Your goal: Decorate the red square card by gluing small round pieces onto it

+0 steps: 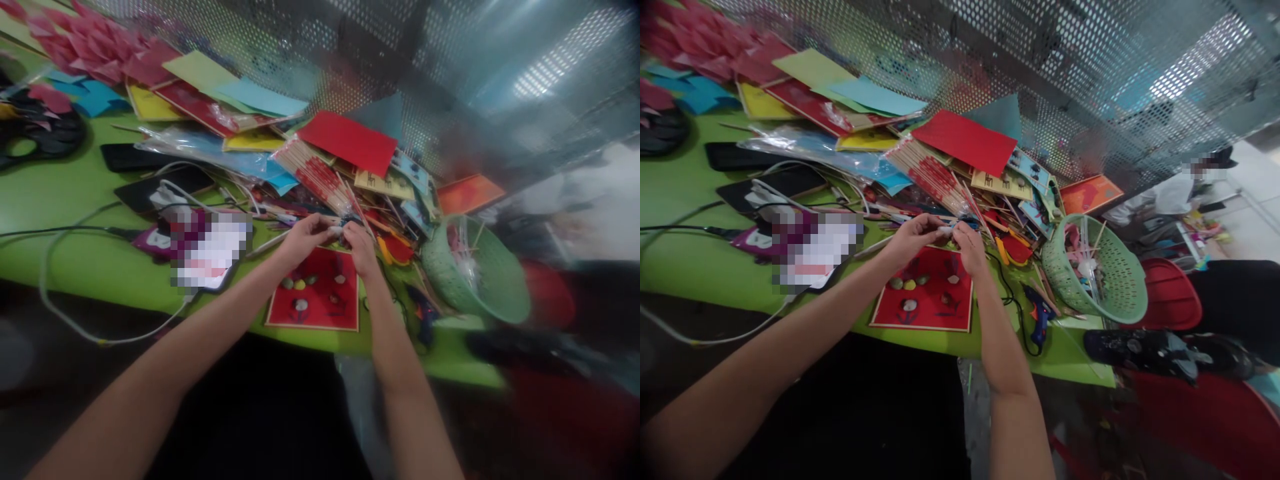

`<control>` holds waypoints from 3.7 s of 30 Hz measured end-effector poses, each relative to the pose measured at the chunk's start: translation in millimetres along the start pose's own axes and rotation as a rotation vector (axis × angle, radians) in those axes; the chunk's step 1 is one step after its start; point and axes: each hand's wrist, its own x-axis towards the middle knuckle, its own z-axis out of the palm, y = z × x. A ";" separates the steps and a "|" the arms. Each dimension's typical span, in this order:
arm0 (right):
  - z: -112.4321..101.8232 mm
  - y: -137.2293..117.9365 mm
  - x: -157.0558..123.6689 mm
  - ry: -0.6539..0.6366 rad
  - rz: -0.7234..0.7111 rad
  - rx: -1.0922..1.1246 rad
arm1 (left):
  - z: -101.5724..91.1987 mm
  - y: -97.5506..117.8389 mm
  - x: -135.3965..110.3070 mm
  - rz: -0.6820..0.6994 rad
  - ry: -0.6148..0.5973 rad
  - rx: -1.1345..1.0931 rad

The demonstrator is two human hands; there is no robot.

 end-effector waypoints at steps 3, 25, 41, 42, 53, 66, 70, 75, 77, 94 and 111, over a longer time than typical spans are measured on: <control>1.2 1.3 0.1 0.022 -0.010 -0.020 | 1.1 -1.0 -0.4 -0.008 0.010 -0.023; -4.7 0.9 -3.1 0.094 -0.081 -0.331 | -0.1 -3.8 0.3 0.052 0.028 0.203; -18.1 4.8 -0.2 0.205 -0.065 0.059 | -15.6 25.8 3.4 -0.029 0.231 0.598; -19.1 5.3 -0.2 0.216 -0.075 0.057 | -17.4 27.9 2.8 -0.024 0.222 0.728; -30.4 6.1 1.0 0.161 -0.039 0.187 | -19.3 33.7 -0.9 -0.059 0.120 1.456; -41.0 -25.9 -26.7 0.062 -0.182 0.336 | -20.3 30.9 -3.7 0.022 0.133 1.443; -56.9 -30.3 -65.7 -0.258 -0.311 0.441 | -21.2 28.2 -1.4 0.052 0.145 1.444; -59.9 -25.8 -46.9 -0.173 -0.139 0.217 | -19.2 29.7 -1.4 0.116 0.166 1.394; -52.7 -17.2 -24.7 -0.031 -0.061 -0.014 | -17.7 30.7 -1.6 0.119 0.178 1.365; -29.9 17.1 4.1 0.117 0.008 -0.209 | -10.2 14.6 1.0 0.004 0.022 0.580; -13.2 0.1 -4.2 0.105 -0.065 0.155 | 1.5 18.6 -3.0 -0.172 -0.057 -0.048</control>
